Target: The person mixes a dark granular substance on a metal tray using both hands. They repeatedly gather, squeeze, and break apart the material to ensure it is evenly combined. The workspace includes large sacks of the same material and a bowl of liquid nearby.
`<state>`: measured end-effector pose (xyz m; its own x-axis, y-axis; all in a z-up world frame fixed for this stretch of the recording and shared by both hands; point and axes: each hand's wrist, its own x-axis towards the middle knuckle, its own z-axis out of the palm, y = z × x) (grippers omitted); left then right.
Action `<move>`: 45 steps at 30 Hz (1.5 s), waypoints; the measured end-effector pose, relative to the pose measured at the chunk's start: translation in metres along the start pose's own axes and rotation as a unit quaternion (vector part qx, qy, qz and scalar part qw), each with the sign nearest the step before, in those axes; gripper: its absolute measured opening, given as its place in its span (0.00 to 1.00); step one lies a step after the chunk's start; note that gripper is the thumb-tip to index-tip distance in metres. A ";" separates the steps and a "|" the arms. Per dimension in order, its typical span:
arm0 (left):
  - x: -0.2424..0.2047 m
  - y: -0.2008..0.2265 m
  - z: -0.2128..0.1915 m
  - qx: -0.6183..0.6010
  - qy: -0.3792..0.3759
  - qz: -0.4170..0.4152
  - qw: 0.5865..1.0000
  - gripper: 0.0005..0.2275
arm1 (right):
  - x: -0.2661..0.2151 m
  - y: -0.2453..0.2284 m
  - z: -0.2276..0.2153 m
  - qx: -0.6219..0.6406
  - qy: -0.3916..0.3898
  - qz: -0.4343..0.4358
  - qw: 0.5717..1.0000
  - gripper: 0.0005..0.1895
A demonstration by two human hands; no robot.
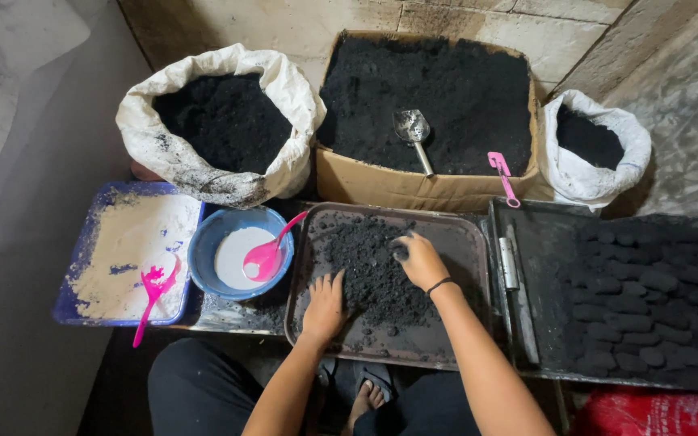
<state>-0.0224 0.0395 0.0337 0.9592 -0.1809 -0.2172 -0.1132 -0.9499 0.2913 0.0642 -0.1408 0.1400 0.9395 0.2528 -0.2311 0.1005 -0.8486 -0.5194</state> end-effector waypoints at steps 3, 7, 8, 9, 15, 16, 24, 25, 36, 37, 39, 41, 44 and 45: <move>0.009 -0.007 0.017 0.002 0.001 0.001 1.000 0.36 | -0.013 -0.017 -0.002 0.002 0.002 0.001 1.000 0.17; 0.015 -0.014 0.036 0.018 0.012 0.009 1.000 0.33 | -0.035 -0.036 -0.019 0.041 -0.005 0.002 0.999 0.19; 0.019 -0.018 0.045 0.030 0.021 0.014 0.999 0.31 | -0.024 -0.020 -0.007 0.067 0.024 -0.002 0.997 0.18; 0.024 -0.022 0.055 0.042 0.030 0.018 0.999 0.29 | -0.014 -0.004 0.003 0.092 0.053 -0.005 0.994 0.18; 0.018 -0.019 0.048 0.035 0.067 0.045 0.996 0.17 | 0.030 0.077 0.029 0.094 0.132 0.057 0.985 0.17; 0.019 -0.020 0.050 0.037 0.068 0.046 0.996 0.17 | 0.038 0.085 0.034 0.095 0.133 0.056 0.985 0.17; 0.008 -0.007 0.007 -0.110 0.028 0.005 0.994 0.23 | 0.072 0.077 0.045 -0.036 -0.065 0.087 0.993 0.34; 0.009 -0.007 0.005 -0.110 0.029 0.005 0.993 0.23 | 0.072 0.073 0.046 -0.037 -0.065 0.086 0.994 0.34; 0.000 0.004 -0.014 -0.169 0.011 -0.023 0.985 0.39 | 0.025 0.054 0.051 0.117 -0.044 0.092 0.988 0.38; 0.001 0.004 -0.015 -0.167 0.015 -0.022 0.986 0.39 | 0.019 0.050 0.053 0.117 -0.041 0.088 0.988 0.38; 0.002 0.004 -0.018 -0.144 -0.001 -0.015 0.989 0.45 | 0.006 0.041 0.055 0.155 -0.021 0.062 0.986 0.36; 0.011 0.000 -0.011 -0.108 0.056 0.029 0.992 0.46 | -0.004 0.029 0.047 0.134 -0.035 0.055 0.989 0.37; 0.011 0.000 -0.005 -0.075 0.086 0.066 0.991 0.47 | -0.024 0.038 0.059 0.090 -0.035 0.003 0.995 0.43; 0.014 -0.001 -0.008 -0.074 0.073 0.063 0.993 0.48 | -0.025 0.044 0.063 0.064 -0.011 -0.050 0.997 0.45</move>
<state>-0.0069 0.0396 0.0377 0.9687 -0.2458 -0.0360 -0.2049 -0.8725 0.4435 0.0240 -0.1548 0.0711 0.9193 0.3447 -0.1901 0.1493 -0.7522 -0.6418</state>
